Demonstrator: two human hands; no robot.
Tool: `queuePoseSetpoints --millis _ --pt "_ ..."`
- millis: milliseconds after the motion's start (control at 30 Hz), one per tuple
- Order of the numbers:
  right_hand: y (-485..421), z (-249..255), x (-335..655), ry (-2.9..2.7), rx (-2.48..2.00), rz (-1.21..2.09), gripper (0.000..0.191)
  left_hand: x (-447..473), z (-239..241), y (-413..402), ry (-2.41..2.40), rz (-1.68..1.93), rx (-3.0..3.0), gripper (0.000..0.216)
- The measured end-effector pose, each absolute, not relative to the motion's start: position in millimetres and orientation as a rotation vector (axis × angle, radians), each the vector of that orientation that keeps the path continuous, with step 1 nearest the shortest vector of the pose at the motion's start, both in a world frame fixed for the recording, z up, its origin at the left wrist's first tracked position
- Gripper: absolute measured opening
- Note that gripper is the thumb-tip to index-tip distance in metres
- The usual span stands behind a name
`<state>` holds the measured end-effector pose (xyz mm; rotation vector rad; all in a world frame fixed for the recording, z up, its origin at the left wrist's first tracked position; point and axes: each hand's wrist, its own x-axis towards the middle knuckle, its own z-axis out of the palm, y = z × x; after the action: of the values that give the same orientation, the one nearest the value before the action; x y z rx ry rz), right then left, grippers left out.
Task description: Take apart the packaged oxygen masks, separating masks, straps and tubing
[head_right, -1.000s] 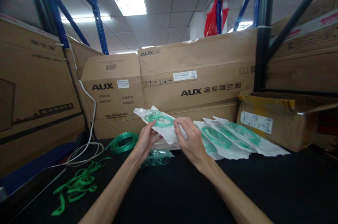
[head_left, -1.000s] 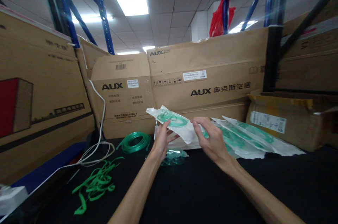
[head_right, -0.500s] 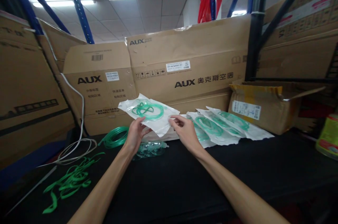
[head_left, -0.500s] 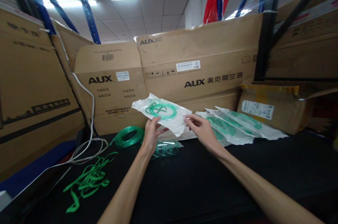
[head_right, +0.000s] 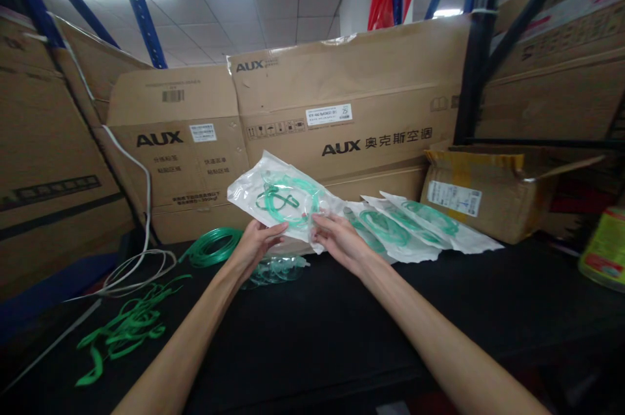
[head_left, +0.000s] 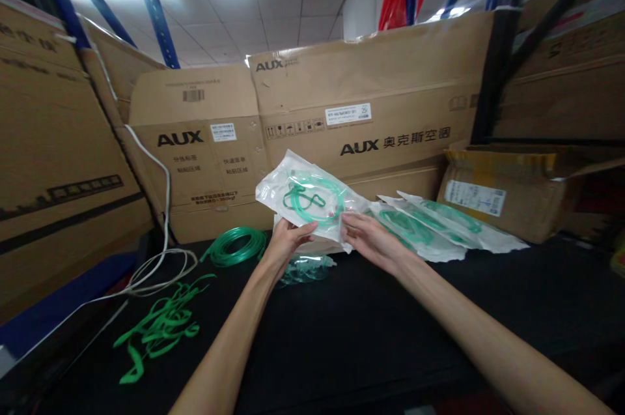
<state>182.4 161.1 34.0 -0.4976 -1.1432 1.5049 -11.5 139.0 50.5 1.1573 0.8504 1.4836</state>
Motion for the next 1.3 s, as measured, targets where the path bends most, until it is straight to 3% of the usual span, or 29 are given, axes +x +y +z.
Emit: queuePoseSetpoints --millis 533,700,900,1167,1300 --pt "157 48 191 -1.212 -0.490 1.442 0.031 -36 43 154 0.967 1.791 0.707 0.029" --pt "156 58 202 -1.061 -0.446 1.069 0.037 -45 44 154 1.002 1.848 0.684 0.024" --pt "154 64 207 -0.957 -0.388 0.626 0.032 -42 42 154 1.128 1.628 0.862 0.021" --pt "150 66 206 -1.016 -0.400 0.575 0.028 -52 50 141 1.477 1.396 1.382 0.035" --pt "152 65 207 -1.034 -0.391 0.583 0.026 -45 60 139 1.533 1.435 1.669 0.016"
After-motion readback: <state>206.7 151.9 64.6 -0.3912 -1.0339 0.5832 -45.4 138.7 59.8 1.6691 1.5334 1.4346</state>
